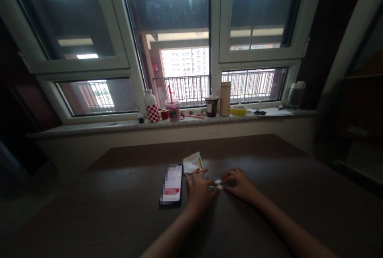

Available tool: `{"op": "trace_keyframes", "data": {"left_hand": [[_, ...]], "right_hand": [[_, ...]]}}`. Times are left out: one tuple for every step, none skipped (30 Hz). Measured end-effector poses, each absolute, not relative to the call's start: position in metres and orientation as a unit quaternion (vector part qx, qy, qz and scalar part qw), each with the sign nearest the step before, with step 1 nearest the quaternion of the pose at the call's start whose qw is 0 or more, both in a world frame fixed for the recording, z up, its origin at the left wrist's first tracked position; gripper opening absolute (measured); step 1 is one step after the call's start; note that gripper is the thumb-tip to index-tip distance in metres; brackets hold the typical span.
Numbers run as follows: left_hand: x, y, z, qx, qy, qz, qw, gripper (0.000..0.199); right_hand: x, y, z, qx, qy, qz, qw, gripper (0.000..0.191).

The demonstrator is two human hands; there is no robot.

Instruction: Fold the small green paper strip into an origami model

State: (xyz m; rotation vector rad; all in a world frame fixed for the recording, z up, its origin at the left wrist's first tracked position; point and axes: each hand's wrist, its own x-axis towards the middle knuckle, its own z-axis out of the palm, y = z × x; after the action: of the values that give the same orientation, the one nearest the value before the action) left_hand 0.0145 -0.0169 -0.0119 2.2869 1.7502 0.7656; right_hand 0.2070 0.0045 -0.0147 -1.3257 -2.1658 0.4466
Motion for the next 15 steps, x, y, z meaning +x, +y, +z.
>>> {"op": "trace_keyframes", "data": {"left_hand": [[0.0147, -0.0169, -0.0116, 0.766, 0.585, 0.255, 0.076, 0.013], [0.0149, -0.0169, -0.0113, 0.768, 0.584, 0.254, 0.071, 0.012], [0.0151, -0.0170, -0.0110, 0.768, 0.583, 0.255, 0.067, 0.011], [0.0154, -0.0170, -0.0106, 0.768, 0.583, 0.256, 0.066, 0.011], [0.0156, -0.0171, -0.0103, 0.768, 0.584, 0.256, 0.068, 0.010], [0.0158, -0.0172, -0.0100, 0.767, 0.585, 0.255, 0.070, 0.010], [0.0159, -0.0173, -0.0097, 0.766, 0.586, 0.253, 0.074, 0.010], [0.0161, -0.0175, -0.0096, 0.766, 0.588, 0.250, 0.076, 0.011], [0.0162, -0.0176, -0.0096, 0.765, 0.589, 0.248, 0.077, 0.011], [0.0163, -0.0176, -0.0099, 0.765, 0.590, 0.248, 0.076, 0.011], [0.0164, -0.0176, -0.0104, 0.764, 0.590, 0.249, 0.074, 0.011], [0.0164, -0.0174, -0.0111, 0.763, 0.591, 0.251, 0.072, 0.011], [0.0163, -0.0171, -0.0120, 0.763, 0.590, 0.254, 0.069, 0.011], [0.0162, -0.0167, -0.0129, 0.763, 0.589, 0.258, 0.068, 0.011], [0.0162, -0.0162, -0.0138, 0.762, 0.588, 0.261, 0.067, 0.011]], "right_hand": [[0.2079, 0.0045, -0.0144, -0.492, -0.808, 0.170, 0.276, 0.011], [0.2084, 0.0044, -0.0142, -0.491, -0.809, 0.172, 0.275, 0.011], [0.2085, 0.0041, -0.0140, -0.492, -0.808, 0.172, 0.274, 0.011], [0.2083, 0.0037, -0.0139, -0.493, -0.808, 0.171, 0.274, 0.010], [0.2079, 0.0033, -0.0138, -0.494, -0.808, 0.169, 0.273, 0.009], [0.2074, 0.0029, -0.0137, -0.494, -0.809, 0.165, 0.272, 0.008], [0.2069, 0.0024, -0.0134, -0.493, -0.811, 0.161, 0.272, 0.007], [0.2064, 0.0018, -0.0130, -0.491, -0.814, 0.155, 0.271, 0.007], [0.2059, 0.0012, -0.0125, -0.489, -0.816, 0.149, 0.271, 0.006], [0.2055, 0.0004, -0.0118, -0.486, -0.819, 0.144, 0.269, 0.006], [0.2051, -0.0004, -0.0111, -0.484, -0.821, 0.140, 0.268, 0.006], [0.2048, -0.0012, -0.0105, -0.482, -0.824, 0.137, 0.265, 0.006], [0.2046, -0.0020, -0.0099, -0.481, -0.825, 0.135, 0.264, 0.007], [0.2043, -0.0026, -0.0096, -0.480, -0.826, 0.133, 0.263, 0.007], [0.2040, -0.0032, -0.0095, -0.481, -0.826, 0.132, 0.262, 0.007]]}}
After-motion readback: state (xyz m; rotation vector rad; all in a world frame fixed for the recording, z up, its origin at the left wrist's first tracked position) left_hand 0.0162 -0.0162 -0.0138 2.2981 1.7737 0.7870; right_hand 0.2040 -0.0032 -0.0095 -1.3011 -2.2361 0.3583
